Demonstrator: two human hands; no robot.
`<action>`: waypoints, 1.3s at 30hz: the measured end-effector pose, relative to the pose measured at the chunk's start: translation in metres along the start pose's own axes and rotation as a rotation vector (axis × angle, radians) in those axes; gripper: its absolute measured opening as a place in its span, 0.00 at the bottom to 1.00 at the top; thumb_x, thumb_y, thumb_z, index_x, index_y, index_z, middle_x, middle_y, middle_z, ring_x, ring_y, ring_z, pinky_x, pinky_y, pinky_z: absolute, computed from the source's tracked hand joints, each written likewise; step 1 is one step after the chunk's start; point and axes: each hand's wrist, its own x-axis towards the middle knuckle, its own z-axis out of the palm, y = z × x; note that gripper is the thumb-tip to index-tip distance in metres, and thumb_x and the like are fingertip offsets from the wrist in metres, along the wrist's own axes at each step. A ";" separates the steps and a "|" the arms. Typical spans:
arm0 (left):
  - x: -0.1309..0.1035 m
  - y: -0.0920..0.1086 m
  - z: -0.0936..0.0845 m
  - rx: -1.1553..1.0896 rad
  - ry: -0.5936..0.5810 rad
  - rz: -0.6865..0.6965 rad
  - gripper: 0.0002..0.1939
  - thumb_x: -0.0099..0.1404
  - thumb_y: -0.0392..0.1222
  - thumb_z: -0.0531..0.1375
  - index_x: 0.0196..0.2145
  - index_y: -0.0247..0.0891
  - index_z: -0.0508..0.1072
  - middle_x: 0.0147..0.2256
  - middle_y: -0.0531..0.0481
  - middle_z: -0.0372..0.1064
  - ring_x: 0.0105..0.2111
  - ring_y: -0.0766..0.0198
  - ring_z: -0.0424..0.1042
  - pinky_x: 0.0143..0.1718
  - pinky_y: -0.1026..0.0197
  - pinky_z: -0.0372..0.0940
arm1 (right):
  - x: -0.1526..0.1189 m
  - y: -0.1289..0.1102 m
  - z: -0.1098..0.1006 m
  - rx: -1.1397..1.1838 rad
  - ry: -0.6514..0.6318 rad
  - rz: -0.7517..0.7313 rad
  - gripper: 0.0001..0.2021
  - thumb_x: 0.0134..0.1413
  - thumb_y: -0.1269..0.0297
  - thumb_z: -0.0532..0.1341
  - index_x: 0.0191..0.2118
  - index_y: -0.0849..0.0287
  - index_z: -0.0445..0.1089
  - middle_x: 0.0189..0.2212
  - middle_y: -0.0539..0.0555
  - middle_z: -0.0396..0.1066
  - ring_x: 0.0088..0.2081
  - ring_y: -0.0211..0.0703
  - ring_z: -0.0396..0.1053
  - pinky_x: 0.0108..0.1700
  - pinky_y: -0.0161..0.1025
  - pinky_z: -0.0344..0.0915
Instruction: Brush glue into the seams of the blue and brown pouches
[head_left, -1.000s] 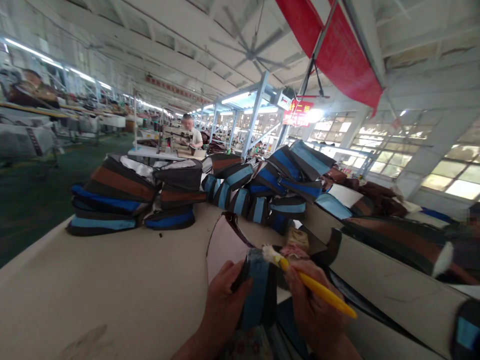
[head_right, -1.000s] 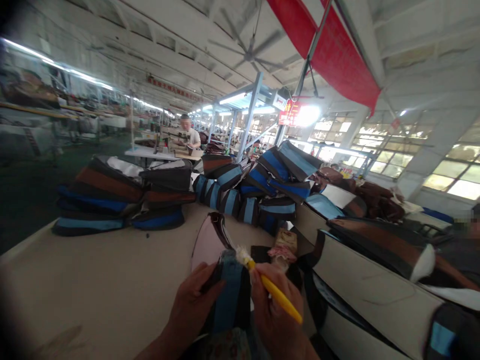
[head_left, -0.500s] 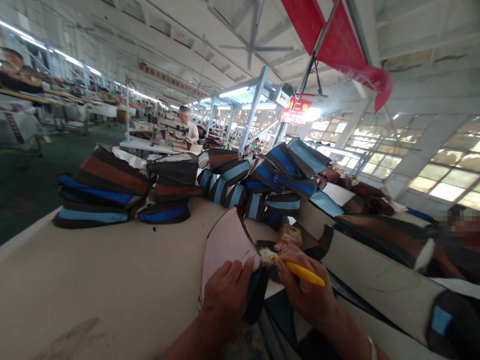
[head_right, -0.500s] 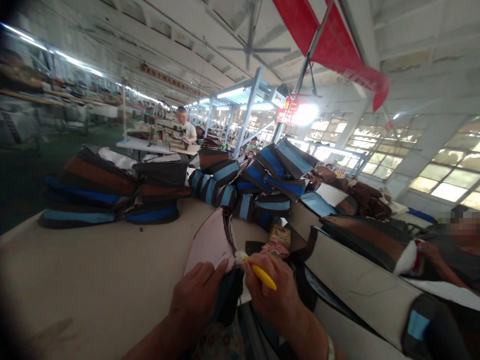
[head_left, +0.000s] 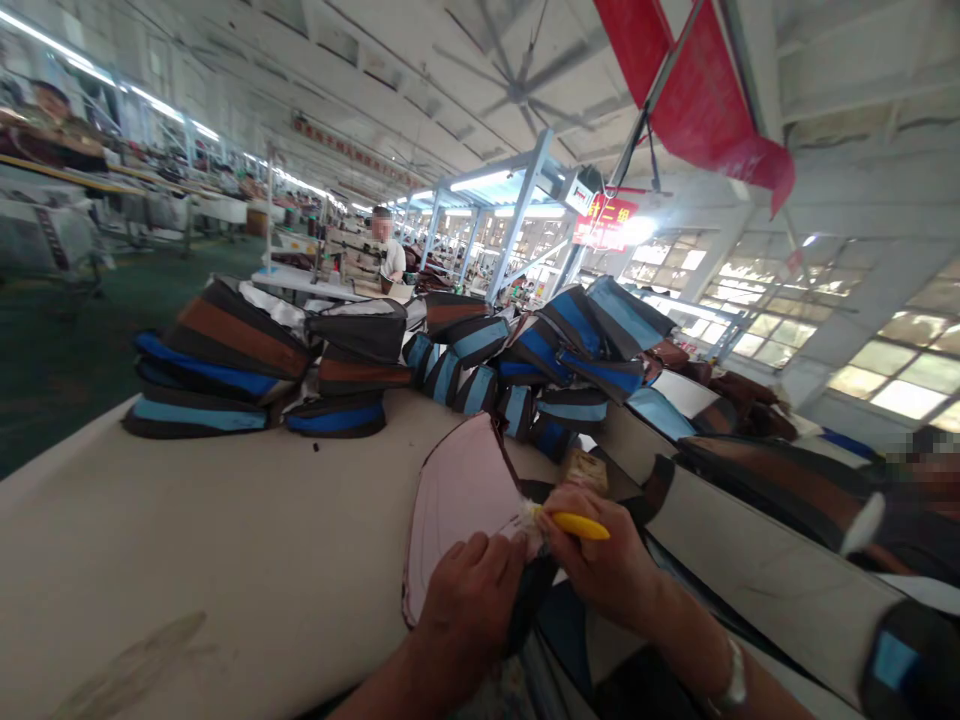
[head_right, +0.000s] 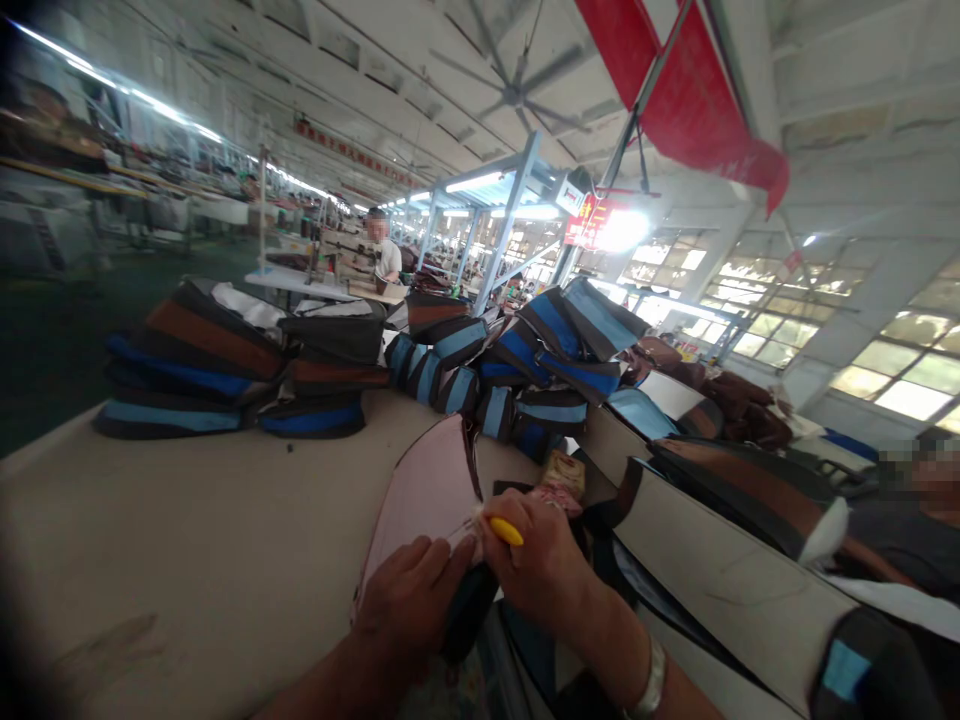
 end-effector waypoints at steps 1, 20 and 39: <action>-0.001 0.001 0.001 -0.008 -0.012 -0.001 0.13 0.68 0.32 0.51 0.49 0.31 0.68 0.30 0.48 0.66 0.28 0.59 0.65 0.27 0.55 0.62 | 0.002 0.002 0.000 -0.007 -0.011 0.001 0.03 0.65 0.69 0.54 0.39 0.56 0.64 0.30 0.52 0.71 0.32 0.44 0.71 0.39 0.43 0.67; -0.011 -0.003 0.000 -0.030 -0.046 0.008 0.15 0.67 0.34 0.53 0.51 0.33 0.68 0.31 0.48 0.67 0.28 0.59 0.66 0.27 0.56 0.64 | 0.005 -0.014 -0.018 0.086 -0.082 0.084 0.05 0.65 0.66 0.56 0.37 0.56 0.67 0.29 0.51 0.70 0.30 0.42 0.69 0.37 0.40 0.67; -0.107 -0.087 -0.048 -0.340 0.120 -0.874 0.20 0.67 0.50 0.56 0.52 0.38 0.64 0.46 0.43 0.68 0.43 0.56 0.73 0.42 0.51 0.73 | -0.009 -0.067 0.056 1.255 0.568 0.754 0.09 0.53 0.62 0.69 0.28 0.59 0.71 0.23 0.47 0.65 0.23 0.34 0.65 0.25 0.30 0.66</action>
